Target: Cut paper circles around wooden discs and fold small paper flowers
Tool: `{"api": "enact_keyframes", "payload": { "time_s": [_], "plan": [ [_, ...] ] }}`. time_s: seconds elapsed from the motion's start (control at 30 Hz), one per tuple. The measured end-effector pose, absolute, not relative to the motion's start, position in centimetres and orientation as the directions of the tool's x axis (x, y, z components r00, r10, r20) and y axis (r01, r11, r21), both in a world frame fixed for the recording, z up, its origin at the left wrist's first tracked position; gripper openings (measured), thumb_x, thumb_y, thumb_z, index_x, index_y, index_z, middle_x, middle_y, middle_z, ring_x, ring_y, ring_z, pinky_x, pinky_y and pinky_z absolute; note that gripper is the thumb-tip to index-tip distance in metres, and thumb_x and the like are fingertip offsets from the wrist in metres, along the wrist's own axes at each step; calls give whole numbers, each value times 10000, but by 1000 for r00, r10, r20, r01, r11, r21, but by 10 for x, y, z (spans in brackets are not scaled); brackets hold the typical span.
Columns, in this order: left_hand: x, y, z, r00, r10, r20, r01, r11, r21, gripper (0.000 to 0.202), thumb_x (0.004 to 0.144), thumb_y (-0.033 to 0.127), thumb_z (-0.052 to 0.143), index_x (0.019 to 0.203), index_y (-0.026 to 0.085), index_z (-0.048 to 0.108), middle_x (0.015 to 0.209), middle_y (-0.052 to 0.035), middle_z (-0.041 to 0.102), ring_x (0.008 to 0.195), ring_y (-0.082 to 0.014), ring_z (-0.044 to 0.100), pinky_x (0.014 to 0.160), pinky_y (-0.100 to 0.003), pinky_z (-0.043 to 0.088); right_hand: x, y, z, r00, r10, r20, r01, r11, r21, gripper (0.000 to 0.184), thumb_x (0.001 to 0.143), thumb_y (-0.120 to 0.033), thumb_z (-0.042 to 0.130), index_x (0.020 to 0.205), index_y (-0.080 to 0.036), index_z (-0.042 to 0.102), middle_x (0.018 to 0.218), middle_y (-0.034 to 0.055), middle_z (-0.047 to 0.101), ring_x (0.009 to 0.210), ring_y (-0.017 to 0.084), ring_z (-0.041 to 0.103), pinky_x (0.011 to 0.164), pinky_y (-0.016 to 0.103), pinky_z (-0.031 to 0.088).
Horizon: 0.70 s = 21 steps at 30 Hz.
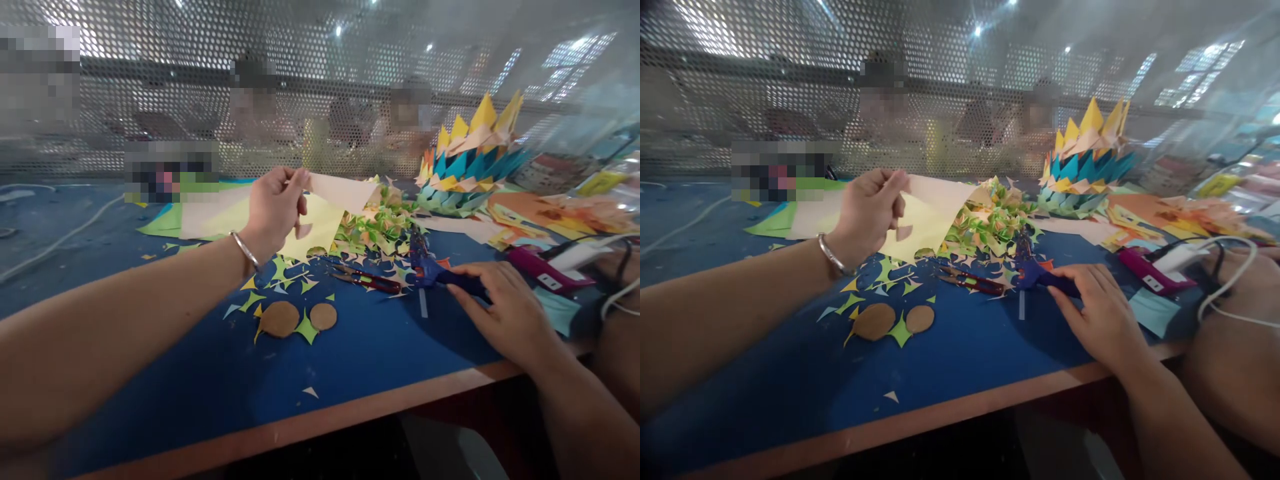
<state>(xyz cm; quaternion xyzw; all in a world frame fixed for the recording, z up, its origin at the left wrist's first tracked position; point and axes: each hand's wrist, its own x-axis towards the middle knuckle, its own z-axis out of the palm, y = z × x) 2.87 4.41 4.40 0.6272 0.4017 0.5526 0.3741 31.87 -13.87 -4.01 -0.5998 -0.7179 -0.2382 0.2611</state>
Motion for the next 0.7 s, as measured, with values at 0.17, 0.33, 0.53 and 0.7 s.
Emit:
{"api": "enact_keyframes", "payload": {
  "time_s": [0.17,0.33,0.53,0.7],
  "plan": [
    [-2,49,28,-29,895,445,216,-429,877,215,957,342,515,788,218,563,485,55,493,338,-64,368,340,-181,267,328,-135,-46,-90,818,568,993,118,-14,240,954,-411,508,1061,-212,590,970,113,677,917,295,612,829,443,479],
    [-23,60,-1,37,956,290,267,-289,919,191,849,235,625,671,181,587,463,28,521,334,-77,417,335,-192,295,329,-135,-47,-78,820,567,995,100,-8,241,945,-406,534,1068,-207,590,978,102,678,925,285,624,838,434,490],
    [-28,73,-7,-97,983,155,148,-139,979,181,887,251,554,716,192,563,520,40,498,339,-70,370,351,-214,352,328,-140,-45,-125,788,603,992,120,49,247,952,-407,512,1059,-203,601,957,106,677,912,287,622,840,452,493],
    [-27,66,6,-54,998,36,35,-34,999,34,867,200,581,870,180,607,525,50,489,363,-65,344,377,-214,312,338,-147,-47,-112,804,584,993,107,43,273,948,-442,505,1054,-210,602,953,97,682,885,286,641,806,443,504]
  ]
}}
